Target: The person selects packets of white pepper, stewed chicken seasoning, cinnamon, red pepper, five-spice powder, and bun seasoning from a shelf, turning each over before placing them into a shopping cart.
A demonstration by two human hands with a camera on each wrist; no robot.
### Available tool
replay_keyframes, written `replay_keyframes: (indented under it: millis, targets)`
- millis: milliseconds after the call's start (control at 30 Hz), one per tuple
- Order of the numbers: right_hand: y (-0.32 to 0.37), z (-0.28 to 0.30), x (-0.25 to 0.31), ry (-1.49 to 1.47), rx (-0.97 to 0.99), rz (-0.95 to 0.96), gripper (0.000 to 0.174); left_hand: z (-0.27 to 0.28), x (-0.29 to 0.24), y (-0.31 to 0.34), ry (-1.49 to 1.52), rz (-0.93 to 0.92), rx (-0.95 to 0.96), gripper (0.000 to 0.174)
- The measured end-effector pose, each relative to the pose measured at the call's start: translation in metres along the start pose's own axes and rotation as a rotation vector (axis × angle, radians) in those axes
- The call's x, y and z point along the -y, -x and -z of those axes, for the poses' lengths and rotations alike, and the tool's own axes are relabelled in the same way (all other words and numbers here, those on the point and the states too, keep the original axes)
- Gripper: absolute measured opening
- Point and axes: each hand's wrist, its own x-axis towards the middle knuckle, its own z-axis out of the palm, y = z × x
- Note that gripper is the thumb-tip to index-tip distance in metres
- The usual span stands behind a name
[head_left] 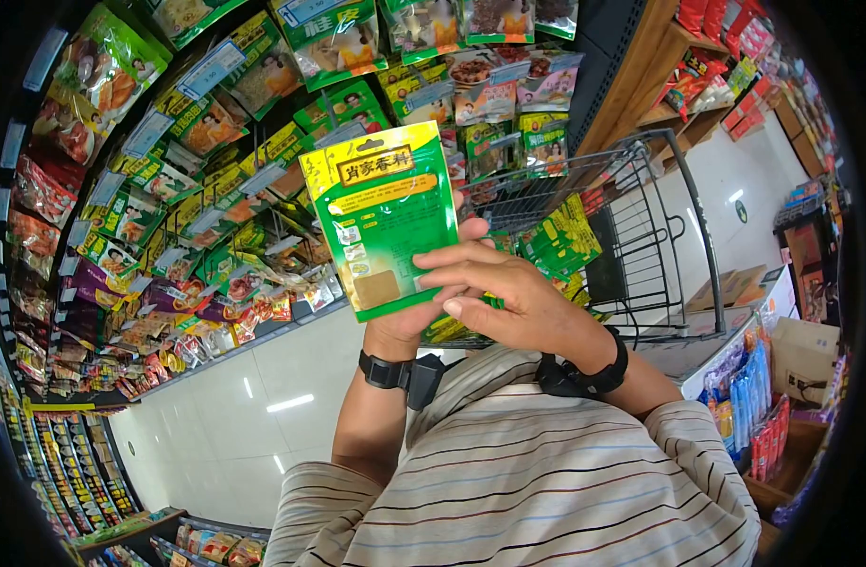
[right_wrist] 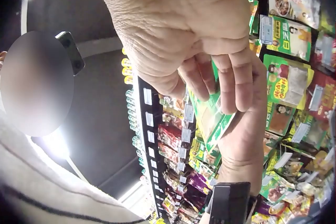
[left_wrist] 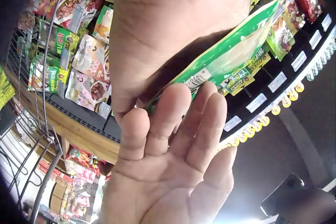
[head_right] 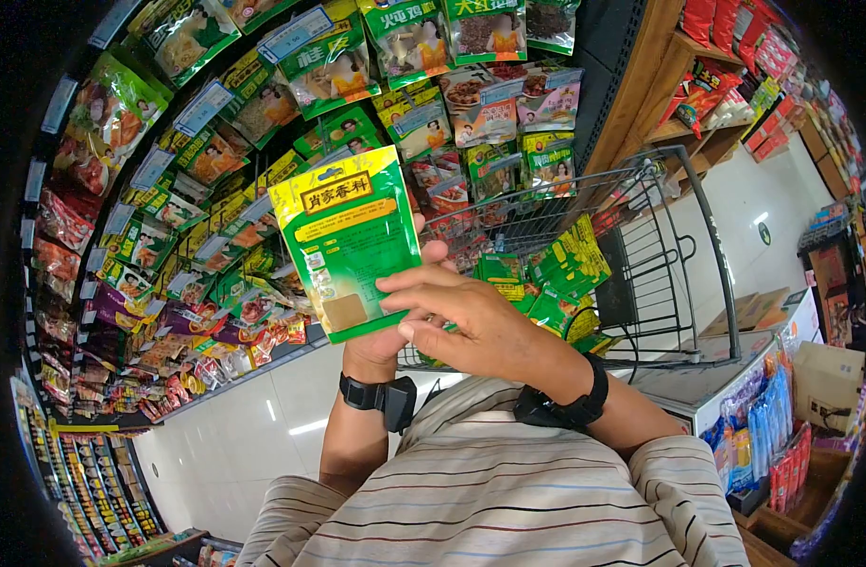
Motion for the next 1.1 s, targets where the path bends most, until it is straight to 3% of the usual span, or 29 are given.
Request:
replay_keyframes:
  millis: [100, 333, 533, 700, 900, 1000, 1100]
  targets:
    - [0.0, -0.0006, -0.0011, 0.008, 0.002, 0.001, 0.029, -0.0041, 0.0008, 0.0017, -0.005, -0.048, -0.125, 0.07]
    - [0.0011, 0.0003, 0.0029, -0.061, 0.035, -0.103, 0.029, 0.0009, 0.0003, 0.0033, -0.015, -0.024, -0.066, 0.071]
    - [0.0015, -0.003, -0.0028, -0.025, -0.017, 0.007, 0.027, -0.0012, 0.0004, 0.0059, -0.015, -0.005, -0.06, 0.076]
    - [0.0013, 0.0003, 0.002, -0.022, 0.021, -0.01, 0.029, -0.0023, 0.0005, 0.0058, -0.059, 0.001, -0.033, 0.076]
    - [0.0028, 0.0007, 0.0043, -0.066, 0.021, -0.044, 0.029, -0.0033, 0.0022, 0.0065, -0.144, -0.077, -0.183, 0.072]
    - [0.0033, 0.0023, 0.0045, -0.118, 0.028, -0.101, 0.03, -0.0057, 0.0043, 0.0047, -0.249, -0.157, -0.13, 0.067]
    - [0.0044, 0.0036, 0.0002, -0.174, 0.017, -0.139, 0.032, -0.0066, 0.007, 0.0028, -0.564, -0.322, -0.233, 0.058]
